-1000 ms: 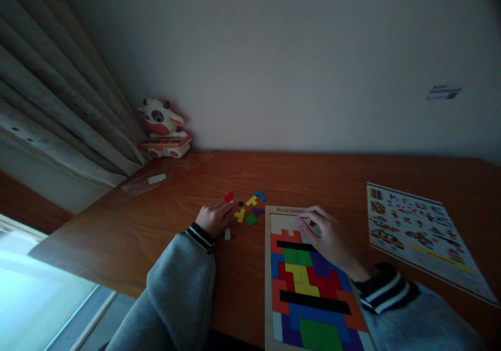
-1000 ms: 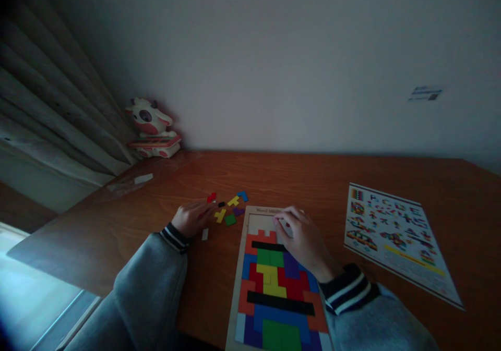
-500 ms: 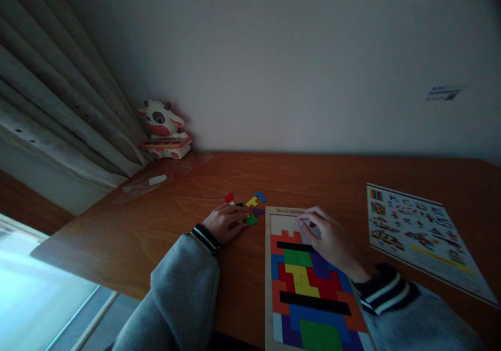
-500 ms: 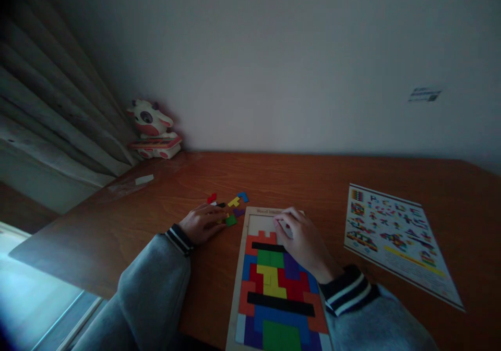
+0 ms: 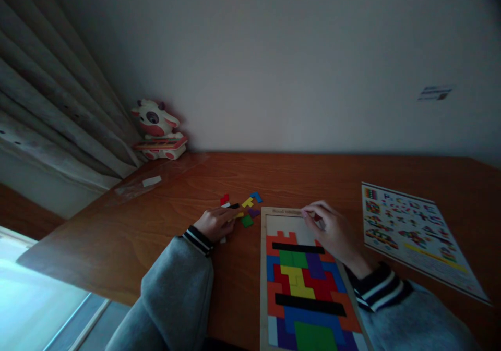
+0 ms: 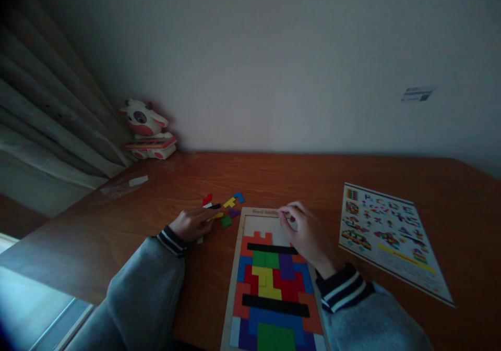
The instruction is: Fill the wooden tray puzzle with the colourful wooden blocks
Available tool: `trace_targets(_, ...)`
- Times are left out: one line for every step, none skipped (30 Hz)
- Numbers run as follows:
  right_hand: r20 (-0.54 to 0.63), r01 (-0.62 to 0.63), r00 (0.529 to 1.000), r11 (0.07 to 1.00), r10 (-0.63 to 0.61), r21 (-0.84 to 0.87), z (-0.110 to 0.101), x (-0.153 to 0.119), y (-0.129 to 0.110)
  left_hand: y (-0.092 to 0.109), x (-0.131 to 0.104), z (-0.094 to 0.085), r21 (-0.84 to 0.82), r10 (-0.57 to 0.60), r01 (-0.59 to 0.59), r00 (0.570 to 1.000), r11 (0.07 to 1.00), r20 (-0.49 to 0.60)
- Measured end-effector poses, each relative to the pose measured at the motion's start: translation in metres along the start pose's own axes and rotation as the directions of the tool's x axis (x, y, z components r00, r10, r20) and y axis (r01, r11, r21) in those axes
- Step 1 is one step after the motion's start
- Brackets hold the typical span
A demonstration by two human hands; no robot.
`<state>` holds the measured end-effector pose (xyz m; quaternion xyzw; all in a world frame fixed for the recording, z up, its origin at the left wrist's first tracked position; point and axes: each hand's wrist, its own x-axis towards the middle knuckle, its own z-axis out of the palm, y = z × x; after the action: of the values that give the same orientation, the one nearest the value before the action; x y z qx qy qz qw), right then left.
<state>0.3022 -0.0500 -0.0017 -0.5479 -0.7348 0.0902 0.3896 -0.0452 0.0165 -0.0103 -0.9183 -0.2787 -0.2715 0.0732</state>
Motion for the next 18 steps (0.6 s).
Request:
trace_targets(-0.009,-0.014,1.000,1.000,0.014,-0.012,-0.001,0.001,0.003,-0.001,0.000,0.000,-0.002,0.027,-0.027,1.000,1.000,-0.001)
trace_targets(-0.019,-0.026,0.999,0.999,0.026,-0.023,-0.002,0.001,0.007,-0.003,-0.001,0.001,-0.004,0.049,-0.049,0.999,0.999,-0.007)
trace_targets(-0.034,-0.036,0.999,0.999,0.035,-0.030,-0.003,0.002,0.010,-0.005,-0.002,0.001,-0.009,0.063,-0.063,0.998,0.998,-0.013)
trace_targets(-0.052,-0.042,0.998,0.999,0.040,-0.034,-0.004,0.002,0.013,-0.007,-0.002,0.002,-0.017,0.069,-0.069,0.998,0.997,-0.016)
trace_targets(-0.073,-0.043,0.997,0.998,0.040,-0.036,-0.004,0.003,0.015,-0.008,-0.002,0.003,-0.026,0.065,-0.065,0.998,0.998,-0.020)
trace_targets(-0.095,-0.042,0.995,0.998,0.039,-0.037,-0.005,0.003,0.017,-0.008,-0.003,0.003,-0.033,0.056,-0.057,0.998,0.998,-0.022)
trace_targets(-0.118,-0.040,0.992,0.998,0.036,-0.038,-0.005,0.003,0.019,-0.009,-0.002,0.003,-0.037,0.050,-0.051,0.999,0.998,-0.022)
trace_targets(-0.140,-0.036,0.990,0.999,0.031,-0.038,-0.006,0.003,0.019,-0.008,-0.002,0.003,-0.039,0.049,-0.050,0.999,0.998,-0.021)
trace_targets(-0.158,-0.031,0.987,0.999,0.025,-0.036,-0.006,0.003,0.019,-0.007,-0.001,0.002,-0.038,0.051,-0.052,0.999,0.998,-0.019)
trace_targets(-0.171,-0.023,0.985,0.999,0.017,-0.033,-0.006,0.003,0.019,-0.006,-0.001,0.002,-0.035,0.053,-0.053,0.998,0.998,-0.016)
trace_targets(-0.178,-0.013,0.984,1.000,0.007,-0.028,-0.006,0.003,0.018,-0.005,0.000,0.001,-0.033,0.053,-0.053,0.999,0.998,-0.008)
trace_targets(-0.182,-0.001,0.983,1.000,-0.003,-0.022,-0.006,0.002,0.017,-0.004,0.001,0.000,-0.032,0.052,-0.052,0.999,0.998,0.003)
trace_targets(-0.183,0.012,0.983,1.000,-0.015,-0.017,-0.006,0.002,0.017,-0.003,0.001,0.000,-0.029,0.048,-0.048,0.999,0.998,0.012)
trace_targets(-0.183,0.023,0.983,1.000,-0.025,-0.012,-0.006,0.001,0.016,-0.002,0.001,-0.001,-0.024,0.042,-0.041,0.999,0.999,0.021)
trace_targets(-0.185,0.032,0.982,0.999,-0.032,-0.007,-0.006,0.001,0.016,-0.002,0.001,-0.001,-0.018,0.036,-0.036,0.999,0.999,0.024)
trace_targets(-0.188,0.036,0.981,0.999,-0.036,-0.001,-0.007,0.000,0.016,-0.002,0.001,0.000,-0.016,0.031,-0.030,0.999,0.999,0.024)
trace_targets(-0.193,0.038,0.980,0.999,-0.037,0.002,-0.007,0.000,0.016,-0.003,0.000,0.000,-0.016,0.022,-0.022,0.999,1.000,0.023)
trace_targets(-0.198,0.038,0.980,0.999,-0.037,0.005,-0.008,0.000,0.016,-0.003,-0.001,0.000,-0.021,0.009,-0.008,1.000,1.000,0.018)
